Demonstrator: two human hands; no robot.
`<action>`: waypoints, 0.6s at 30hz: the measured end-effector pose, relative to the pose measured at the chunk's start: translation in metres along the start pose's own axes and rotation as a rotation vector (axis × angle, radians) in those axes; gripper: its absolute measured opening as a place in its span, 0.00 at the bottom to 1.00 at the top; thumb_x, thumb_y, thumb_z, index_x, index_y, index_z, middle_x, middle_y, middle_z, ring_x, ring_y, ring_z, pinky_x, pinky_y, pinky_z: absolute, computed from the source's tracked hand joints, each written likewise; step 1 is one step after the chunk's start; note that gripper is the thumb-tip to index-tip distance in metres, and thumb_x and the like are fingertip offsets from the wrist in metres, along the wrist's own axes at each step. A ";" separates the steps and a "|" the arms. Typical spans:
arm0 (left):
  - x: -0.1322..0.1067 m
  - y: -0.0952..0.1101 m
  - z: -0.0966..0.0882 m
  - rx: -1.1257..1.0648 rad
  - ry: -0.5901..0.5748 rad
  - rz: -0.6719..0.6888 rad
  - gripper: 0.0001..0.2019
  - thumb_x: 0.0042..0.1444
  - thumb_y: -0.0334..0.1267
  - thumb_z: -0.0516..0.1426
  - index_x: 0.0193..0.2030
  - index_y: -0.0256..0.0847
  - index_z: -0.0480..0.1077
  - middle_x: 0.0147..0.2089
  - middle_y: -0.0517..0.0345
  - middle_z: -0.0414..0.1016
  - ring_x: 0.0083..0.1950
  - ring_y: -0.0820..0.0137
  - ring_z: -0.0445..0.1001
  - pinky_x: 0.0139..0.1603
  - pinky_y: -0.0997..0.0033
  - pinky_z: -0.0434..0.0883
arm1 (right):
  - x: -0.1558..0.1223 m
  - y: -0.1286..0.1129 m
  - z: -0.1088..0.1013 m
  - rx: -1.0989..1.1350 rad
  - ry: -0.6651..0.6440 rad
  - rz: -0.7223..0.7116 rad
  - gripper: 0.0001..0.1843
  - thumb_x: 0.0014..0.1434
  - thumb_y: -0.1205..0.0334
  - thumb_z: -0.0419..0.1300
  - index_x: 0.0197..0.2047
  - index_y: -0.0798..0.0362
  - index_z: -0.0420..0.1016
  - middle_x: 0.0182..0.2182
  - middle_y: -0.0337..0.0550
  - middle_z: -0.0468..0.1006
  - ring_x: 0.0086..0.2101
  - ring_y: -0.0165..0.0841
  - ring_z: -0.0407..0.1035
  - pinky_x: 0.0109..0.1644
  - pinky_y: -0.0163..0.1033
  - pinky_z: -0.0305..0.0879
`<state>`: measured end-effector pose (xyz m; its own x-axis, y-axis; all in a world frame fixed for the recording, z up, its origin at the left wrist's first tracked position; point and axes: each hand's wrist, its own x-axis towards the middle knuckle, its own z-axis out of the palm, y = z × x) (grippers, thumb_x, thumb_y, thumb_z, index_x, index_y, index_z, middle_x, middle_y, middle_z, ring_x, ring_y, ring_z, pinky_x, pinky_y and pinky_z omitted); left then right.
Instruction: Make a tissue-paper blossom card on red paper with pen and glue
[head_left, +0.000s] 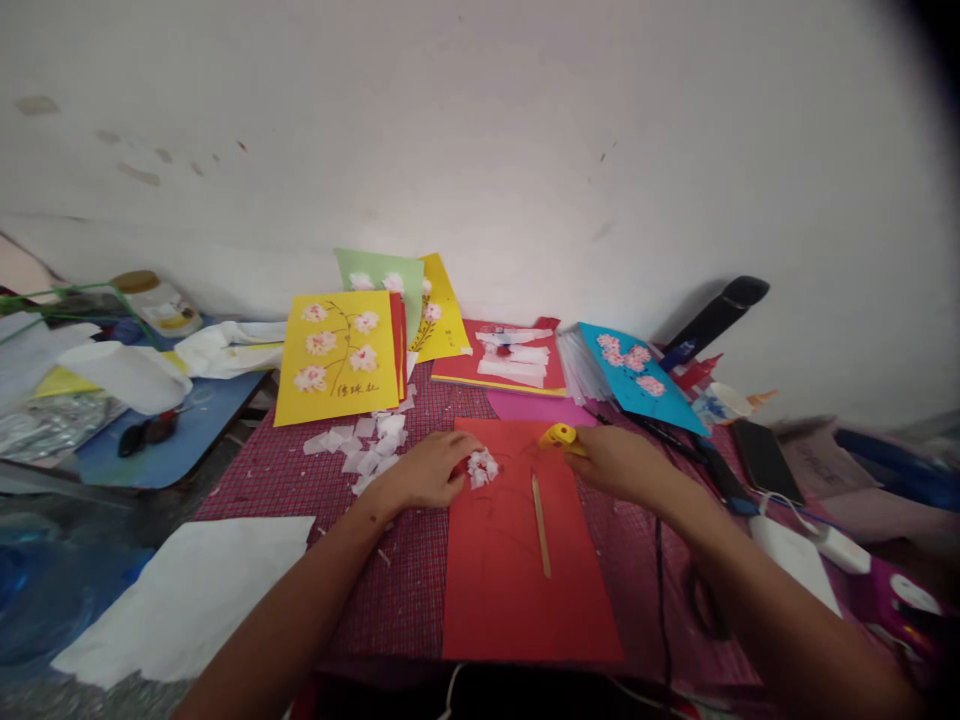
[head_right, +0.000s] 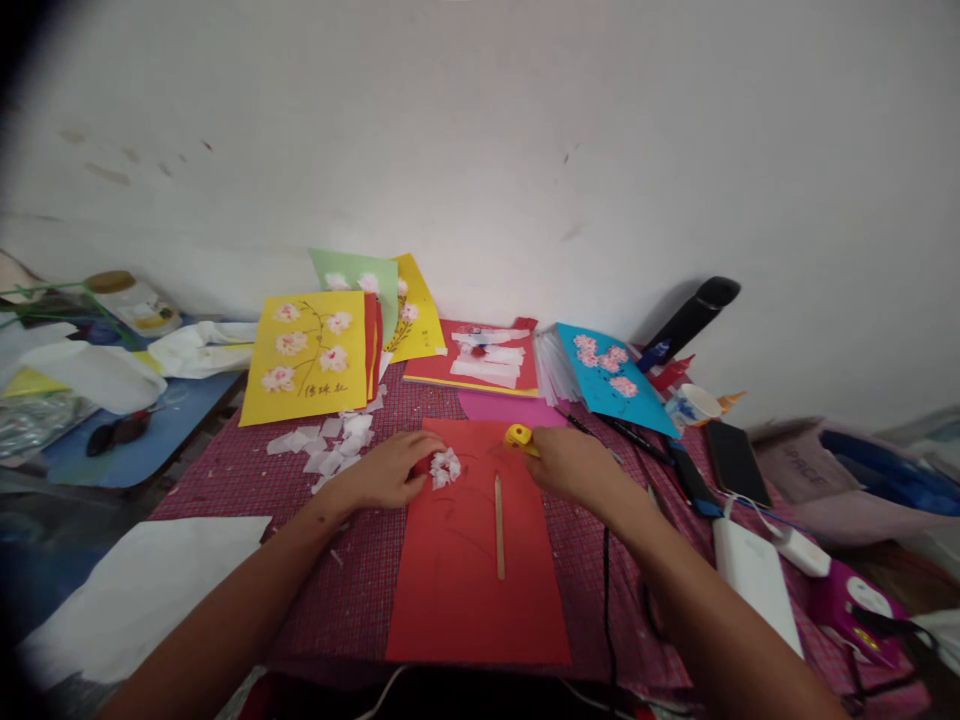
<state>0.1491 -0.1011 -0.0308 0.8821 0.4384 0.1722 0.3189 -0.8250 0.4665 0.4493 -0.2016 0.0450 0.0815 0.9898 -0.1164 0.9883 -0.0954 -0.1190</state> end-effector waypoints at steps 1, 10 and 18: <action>0.000 -0.001 0.001 -0.002 0.002 0.002 0.25 0.55 0.29 0.54 0.60 0.43 0.64 0.59 0.50 0.72 0.59 0.58 0.70 0.62 0.58 0.66 | -0.001 0.005 0.001 0.090 -0.007 0.001 0.10 0.60 0.55 0.63 0.38 0.54 0.80 0.33 0.49 0.83 0.33 0.37 0.77 0.34 0.33 0.64; 0.001 -0.003 0.004 -0.008 0.024 0.001 0.24 0.54 0.29 0.54 0.59 0.43 0.64 0.56 0.51 0.73 0.57 0.59 0.71 0.59 0.59 0.67 | -0.007 0.028 0.072 1.493 -0.187 0.503 0.16 0.61 0.48 0.61 0.38 0.54 0.73 0.25 0.42 0.76 0.21 0.30 0.69 0.23 0.33 0.68; 0.002 -0.003 0.003 -0.014 0.028 -0.043 0.23 0.54 0.28 0.53 0.58 0.42 0.65 0.54 0.49 0.74 0.54 0.60 0.73 0.55 0.61 0.70 | -0.013 0.035 0.034 0.264 0.031 0.310 0.23 0.65 0.44 0.55 0.28 0.53 0.75 0.27 0.50 0.80 0.31 0.40 0.76 0.30 0.37 0.62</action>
<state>0.1511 -0.0989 -0.0340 0.8577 0.4834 0.1754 0.3513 -0.7999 0.4865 0.4787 -0.2218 0.0088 0.3782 0.9123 -0.1569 0.8496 -0.4093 -0.3327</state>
